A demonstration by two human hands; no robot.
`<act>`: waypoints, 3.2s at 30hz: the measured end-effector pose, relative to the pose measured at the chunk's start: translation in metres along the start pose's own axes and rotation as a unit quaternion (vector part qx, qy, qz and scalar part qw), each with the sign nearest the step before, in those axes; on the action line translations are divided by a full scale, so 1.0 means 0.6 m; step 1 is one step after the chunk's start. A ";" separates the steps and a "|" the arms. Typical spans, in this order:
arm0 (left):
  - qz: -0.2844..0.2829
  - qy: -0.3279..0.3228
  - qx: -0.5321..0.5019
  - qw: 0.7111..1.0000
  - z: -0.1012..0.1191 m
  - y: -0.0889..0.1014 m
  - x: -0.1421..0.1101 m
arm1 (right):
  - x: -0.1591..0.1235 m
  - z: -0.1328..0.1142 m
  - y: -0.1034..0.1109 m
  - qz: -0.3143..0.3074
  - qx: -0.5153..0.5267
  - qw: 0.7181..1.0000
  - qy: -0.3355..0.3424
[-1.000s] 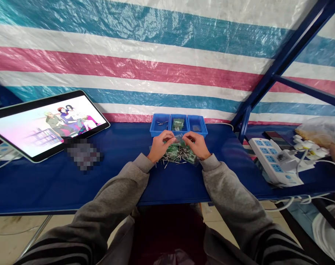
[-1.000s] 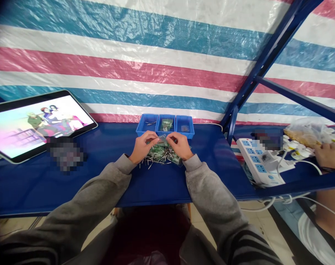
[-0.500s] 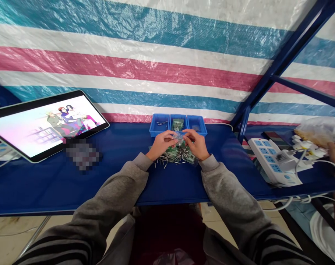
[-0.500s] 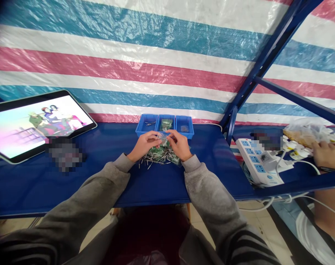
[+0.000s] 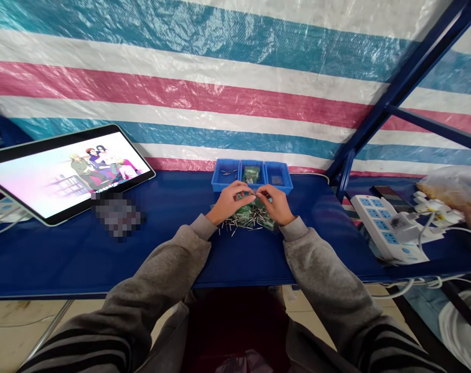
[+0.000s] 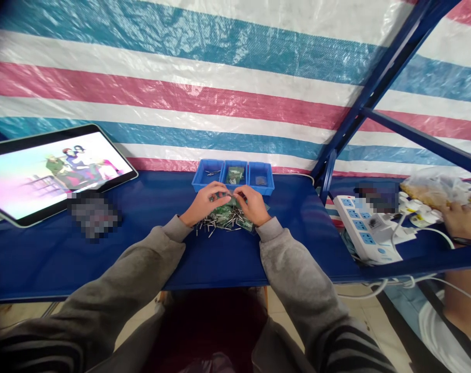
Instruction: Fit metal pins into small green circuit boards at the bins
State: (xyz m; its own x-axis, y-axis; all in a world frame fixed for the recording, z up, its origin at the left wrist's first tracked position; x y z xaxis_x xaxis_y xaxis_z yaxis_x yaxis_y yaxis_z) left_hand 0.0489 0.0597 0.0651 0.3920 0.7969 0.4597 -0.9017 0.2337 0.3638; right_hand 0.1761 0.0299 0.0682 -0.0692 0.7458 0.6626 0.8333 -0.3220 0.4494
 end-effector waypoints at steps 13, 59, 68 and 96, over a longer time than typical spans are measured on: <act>-0.011 0.116 -0.159 0.980 -0.036 -0.013 -0.008 | -0.002 -0.018 0.000 -0.005 0.032 0.999 0.041; 0.069 0.031 -0.026 0.997 -0.015 0.040 -0.001 | -0.003 0.018 -0.027 -0.122 0.108 0.980 -0.116; 0.131 0.037 0.010 0.991 -0.022 0.081 0.000 | -0.014 0.121 0.041 0.163 0.297 0.877 -0.341; -0.236 -0.011 0.399 0.886 -0.075 -0.015 -0.118 | -0.140 0.079 -0.034 -0.315 -0.311 0.895 -0.063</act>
State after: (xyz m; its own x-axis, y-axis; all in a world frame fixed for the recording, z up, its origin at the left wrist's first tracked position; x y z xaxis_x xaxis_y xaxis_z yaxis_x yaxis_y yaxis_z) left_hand 0.0208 0.0262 -0.0073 0.7027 0.7021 0.1153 -0.2230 0.0634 0.9728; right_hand 0.1911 0.0012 -0.0251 -0.3230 0.9405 0.1055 0.1818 -0.0477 0.9822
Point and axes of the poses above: each hand's wrist, its own x-axis towards the middle knuckle, its own y-axis out of the back of the hand, z = x × y, the point moved 9 cm from there along x, towards the middle knuckle, and after that the axes turned 7 degrees about z, right-handed, at the moved point
